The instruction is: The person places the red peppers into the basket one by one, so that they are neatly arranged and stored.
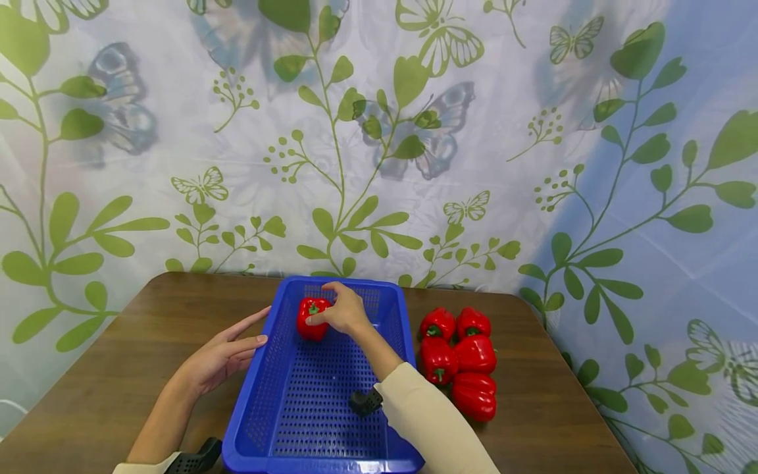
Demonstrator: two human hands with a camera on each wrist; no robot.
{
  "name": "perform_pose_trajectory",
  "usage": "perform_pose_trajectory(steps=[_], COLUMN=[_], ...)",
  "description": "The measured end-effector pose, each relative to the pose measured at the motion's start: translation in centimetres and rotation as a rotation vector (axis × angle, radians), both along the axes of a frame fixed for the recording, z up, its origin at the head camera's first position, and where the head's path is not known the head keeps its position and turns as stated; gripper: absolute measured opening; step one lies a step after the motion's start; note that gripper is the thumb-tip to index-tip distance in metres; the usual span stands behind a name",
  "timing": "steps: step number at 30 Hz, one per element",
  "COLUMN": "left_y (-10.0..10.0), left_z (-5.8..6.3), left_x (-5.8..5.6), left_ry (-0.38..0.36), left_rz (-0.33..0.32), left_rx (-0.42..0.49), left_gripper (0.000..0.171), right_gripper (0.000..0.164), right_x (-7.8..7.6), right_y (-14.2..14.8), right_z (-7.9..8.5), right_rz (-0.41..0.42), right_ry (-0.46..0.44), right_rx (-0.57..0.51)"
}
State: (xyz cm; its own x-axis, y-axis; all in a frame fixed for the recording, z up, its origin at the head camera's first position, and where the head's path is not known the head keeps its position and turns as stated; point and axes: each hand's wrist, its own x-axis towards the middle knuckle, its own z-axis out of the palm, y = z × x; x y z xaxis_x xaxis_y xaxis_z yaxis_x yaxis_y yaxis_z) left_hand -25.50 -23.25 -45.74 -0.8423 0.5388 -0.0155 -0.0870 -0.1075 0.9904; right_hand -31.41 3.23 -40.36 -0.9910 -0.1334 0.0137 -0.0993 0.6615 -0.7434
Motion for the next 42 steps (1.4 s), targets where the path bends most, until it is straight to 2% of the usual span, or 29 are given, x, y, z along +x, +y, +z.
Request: perform_pose_trajectory(steps=[7,18,27,35,42], left_y=[-0.3,-0.5,-0.6,-0.4,-0.2], left_z=[0.0,-0.1,-0.1,0.1,-0.2], left_x=[-0.5,-1.1,-1.5,-0.8,-0.7], left_ry=[0.015,-0.005,-0.006,0.001,-0.005], left_rz=[-0.022,-0.001,-0.002,0.009,0.031], left_rx=[0.013,0.006,0.005,0.001,-0.012], left_gripper=[0.068,0.067,0.067,0.068,0.067], right_gripper=[0.075,0.077,0.077,0.078,0.071], right_x=[-0.1,0.0,0.1,1.3,2.3], right_y=[0.4,2.4,5.3,8.2,10.4], right_z=[1.3,4.0,5.0,5.5,5.6], right_rz=[0.024,0.090,0.099,0.109,0.089], right_ry=[-0.020,-0.028,-0.026,0.000,0.019], right_rx=[-0.023,-0.044,0.004,0.025,0.061])
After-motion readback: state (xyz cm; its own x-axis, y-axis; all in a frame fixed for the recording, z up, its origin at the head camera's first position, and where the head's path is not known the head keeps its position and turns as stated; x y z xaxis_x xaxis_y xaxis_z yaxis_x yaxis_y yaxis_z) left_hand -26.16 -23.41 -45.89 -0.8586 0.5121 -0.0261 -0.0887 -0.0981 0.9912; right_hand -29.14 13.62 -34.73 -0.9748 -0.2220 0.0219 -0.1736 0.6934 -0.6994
